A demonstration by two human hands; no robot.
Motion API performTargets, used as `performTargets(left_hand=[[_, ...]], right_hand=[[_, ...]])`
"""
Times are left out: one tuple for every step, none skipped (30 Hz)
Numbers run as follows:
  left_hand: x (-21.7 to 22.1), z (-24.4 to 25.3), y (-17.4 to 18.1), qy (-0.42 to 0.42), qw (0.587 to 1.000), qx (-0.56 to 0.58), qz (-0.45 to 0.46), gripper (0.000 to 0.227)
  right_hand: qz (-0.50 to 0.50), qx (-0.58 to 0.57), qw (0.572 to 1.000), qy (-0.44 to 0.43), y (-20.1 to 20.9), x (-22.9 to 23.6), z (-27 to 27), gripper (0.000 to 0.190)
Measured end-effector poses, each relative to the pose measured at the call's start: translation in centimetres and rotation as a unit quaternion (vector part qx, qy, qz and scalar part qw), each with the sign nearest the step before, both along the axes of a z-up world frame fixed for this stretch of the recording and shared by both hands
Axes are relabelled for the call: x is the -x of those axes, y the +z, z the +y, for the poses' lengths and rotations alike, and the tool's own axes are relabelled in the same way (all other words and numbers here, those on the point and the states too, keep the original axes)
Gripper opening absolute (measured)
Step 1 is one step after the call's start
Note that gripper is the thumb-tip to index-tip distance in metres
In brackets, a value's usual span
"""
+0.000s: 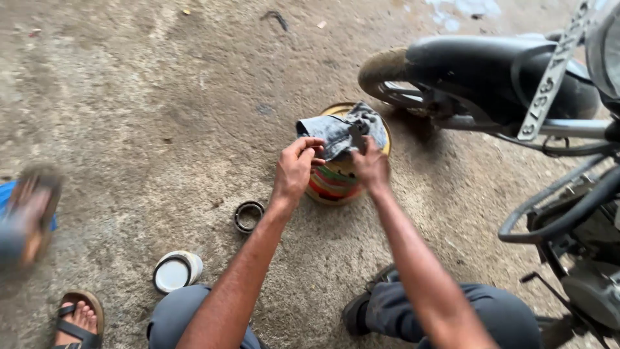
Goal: Cleaning and inspecting motorcycle piston rings and their mounting grooves.
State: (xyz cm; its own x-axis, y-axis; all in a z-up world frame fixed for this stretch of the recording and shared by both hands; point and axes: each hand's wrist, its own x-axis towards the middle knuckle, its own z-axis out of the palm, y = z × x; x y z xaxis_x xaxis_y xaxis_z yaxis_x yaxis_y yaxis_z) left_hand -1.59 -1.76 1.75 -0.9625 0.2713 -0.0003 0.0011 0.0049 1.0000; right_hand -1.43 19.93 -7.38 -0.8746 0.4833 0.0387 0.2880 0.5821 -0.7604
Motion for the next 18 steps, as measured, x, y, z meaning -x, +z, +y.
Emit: performTargets(left_hand=[[-0.2, -0.3, 0.3, 0.007, 1.000, 0.000, 0.004, 0.029], [-0.2, -0.5, 0.6, 0.007, 1.000, -0.015, 0.004, 0.030], [-0.2, -0.8, 1.1, 0.006, 1.000, -0.029, 0.004, 0.032], [-0.1, -1.2, 1.3, 0.014, 0.999, -0.029, 0.011, 0.032], [0.0, -1.7, 1.5, 0.012, 0.998, -0.056, -0.023, 0.033], [-0.3, -2.1, 1.6, 0.009, 0.995, -0.083, -0.059, 0.035], [-0.5, -2.8, 2.0, 0.016, 0.995, -0.083, -0.054, 0.035], [-0.8, -3.3, 2.5, 0.023, 0.996, -0.073, -0.052, 0.038], [-1.1, -3.9, 3.1, 0.030, 0.996, -0.062, -0.050, 0.040], [-1.3, -4.5, 3.5, 0.034, 0.997, -0.062, -0.045, 0.040], [-1.6, -5.1, 3.9, 0.042, 0.996, -0.063, -0.041, 0.042], [-2.0, -5.6, 4.2, 0.051, 0.996, -0.066, -0.039, 0.043], [-2.7, -6.3, 4.9, 0.054, 0.996, -0.066, -0.035, 0.043], [-3.2, -6.9, 5.6, 0.059, 0.997, -0.047, -0.010, 0.043], [-3.8, -7.6, 6.3, 0.065, 0.997, -0.029, 0.014, 0.043], [-4.3, -8.1, 7.0, 0.065, 0.997, -0.029, 0.018, 0.043], [-4.7, -8.6, 7.7, 0.076, 0.997, 0.000, 0.016, 0.044], [-5.2, -9.1, 8.2, 0.086, 0.996, 0.030, 0.013, 0.045]], right_hand=[[0.004, 0.000, 1.000, 0.007, -2.9, 0.9, 2.2, 0.046], [0.015, -0.107, 0.993, 0.052, -5.6, 2.3, 4.4, 0.042], [0.027, -0.212, 0.972, 0.096, -8.2, 3.9, 6.5, 0.038], [0.035, -0.212, 0.971, 0.102, -5.3, 3.8, 5.9, 0.038], [-0.041, -0.210, 0.973, 0.088, -2.4, 3.5, 5.3, 0.038], [-0.119, -0.208, 0.968, 0.073, 0.3, 2.8, 4.7, 0.039], [-0.113, -0.208, 0.968, 0.080, 1.9, 3.9, 4.8, 0.039], [0.013, -0.148, 0.984, 0.100, 3.5, 4.9, 5.0, 0.026], [0.139, -0.084, 0.980, 0.118, 5.2, 5.9, 5.2, 0.015], [0.144, -0.083, 0.979, 0.122, 7.5, 6.5, 4.7, 0.015], [0.241, -0.139, 0.951, 0.134, 9.7, 7.0, 4.2, 0.013], [0.333, -0.193, 0.911, 0.147, 11.9, 7.3, 3.8, 0.019], [0.337, -0.191, 0.910, 0.150, 15.2, 5.7, 1.9, 0.019], [0.300, -0.089, 0.940, 0.139, 18.6, 4.0, 0.2, 0.022], [0.259, 0.014, 0.957, 0.128, 22.0, 2.2, -1.6, 0.026], [0.262, 0.014, 0.956, 0.129, 23.1, 1.0, -2.5, 0.026], [0.284, 0.029, 0.948, 0.142, 24.2, -0.2, -3.5, 0.023], [0.305, 0.044, 0.939, 0.156, 25.2, -1.5, -4.5, 0.021]])
